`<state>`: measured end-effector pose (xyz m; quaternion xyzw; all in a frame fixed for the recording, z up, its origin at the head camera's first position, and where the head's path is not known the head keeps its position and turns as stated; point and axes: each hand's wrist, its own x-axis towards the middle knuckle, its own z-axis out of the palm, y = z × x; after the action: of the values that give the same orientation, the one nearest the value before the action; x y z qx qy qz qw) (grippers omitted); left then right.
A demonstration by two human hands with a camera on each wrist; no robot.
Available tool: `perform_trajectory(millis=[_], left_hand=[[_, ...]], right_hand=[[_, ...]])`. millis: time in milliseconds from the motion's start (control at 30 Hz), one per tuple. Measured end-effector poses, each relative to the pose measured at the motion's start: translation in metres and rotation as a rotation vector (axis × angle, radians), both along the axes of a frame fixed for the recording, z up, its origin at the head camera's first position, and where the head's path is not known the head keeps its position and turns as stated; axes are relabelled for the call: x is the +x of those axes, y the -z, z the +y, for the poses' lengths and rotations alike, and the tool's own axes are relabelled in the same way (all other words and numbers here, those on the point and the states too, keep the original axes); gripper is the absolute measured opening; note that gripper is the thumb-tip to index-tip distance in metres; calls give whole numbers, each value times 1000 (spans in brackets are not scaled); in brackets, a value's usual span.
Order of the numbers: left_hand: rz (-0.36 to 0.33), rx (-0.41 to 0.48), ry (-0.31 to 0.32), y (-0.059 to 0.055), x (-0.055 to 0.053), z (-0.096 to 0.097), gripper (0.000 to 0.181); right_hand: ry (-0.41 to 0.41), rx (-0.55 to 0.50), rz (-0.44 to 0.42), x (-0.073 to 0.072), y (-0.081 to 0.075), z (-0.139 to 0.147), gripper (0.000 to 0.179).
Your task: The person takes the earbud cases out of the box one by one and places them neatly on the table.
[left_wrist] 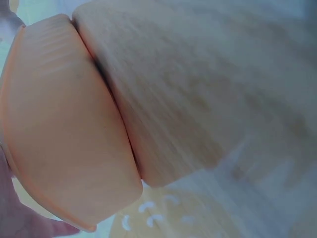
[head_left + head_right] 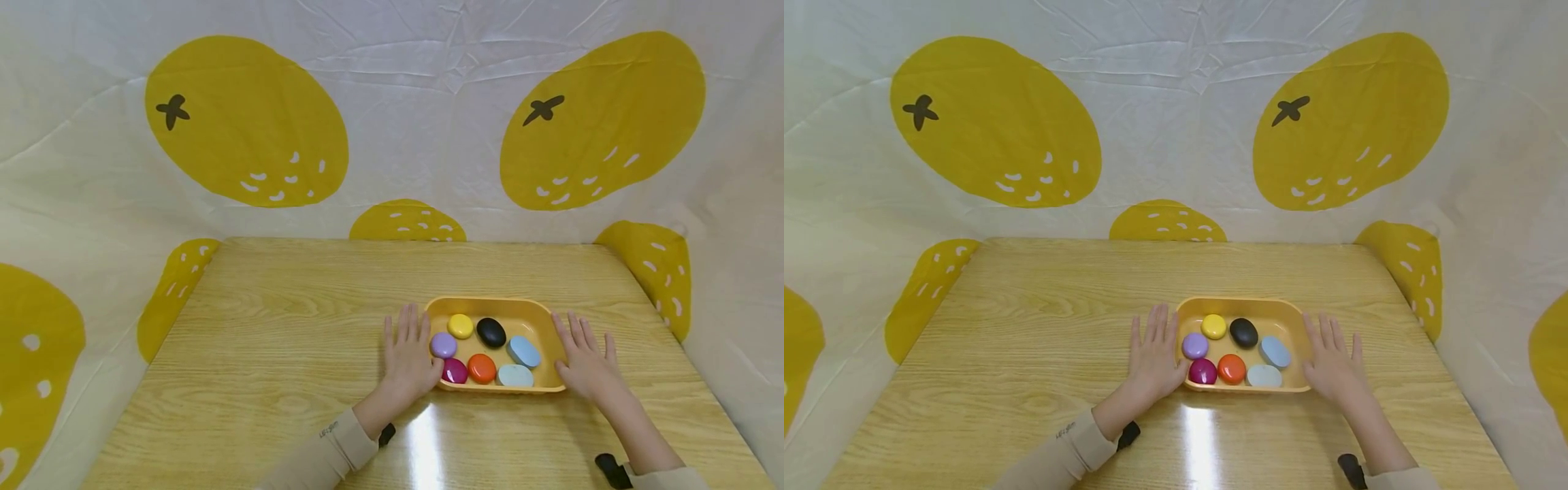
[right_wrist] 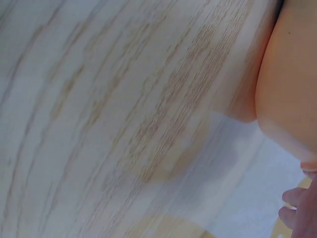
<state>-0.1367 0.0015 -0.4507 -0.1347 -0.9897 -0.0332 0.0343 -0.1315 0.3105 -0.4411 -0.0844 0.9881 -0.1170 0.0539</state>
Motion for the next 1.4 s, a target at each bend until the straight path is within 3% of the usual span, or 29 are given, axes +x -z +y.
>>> perform_trajectory(millis=[167, 300, 433, 667, 1033, 1400], left_hand=[[86, -46, 117, 0, -9, 5, 67], [101, -50, 214, 2, -17, 11, 62], [53, -89, 276, 0, -23, 18, 58], [-41, -299, 356, -5, -33, 27, 50], [-118, -578, 414, -6, -42, 35, 48], [-170, -656, 405, -5, -45, 40, 52]], right_hand=[[0, 9, 4, 0, 0, 1, 78], [-2, 9, 9, 0, 0, 1, 80], [-3, 8, 9, 0, 0, 1, 81], [4, 10, 0, -1, 0, 0, 82], [8, 2, 1, -1, 1, 0, 82], [7, -5, -6, 0, 1, 0, 80]])
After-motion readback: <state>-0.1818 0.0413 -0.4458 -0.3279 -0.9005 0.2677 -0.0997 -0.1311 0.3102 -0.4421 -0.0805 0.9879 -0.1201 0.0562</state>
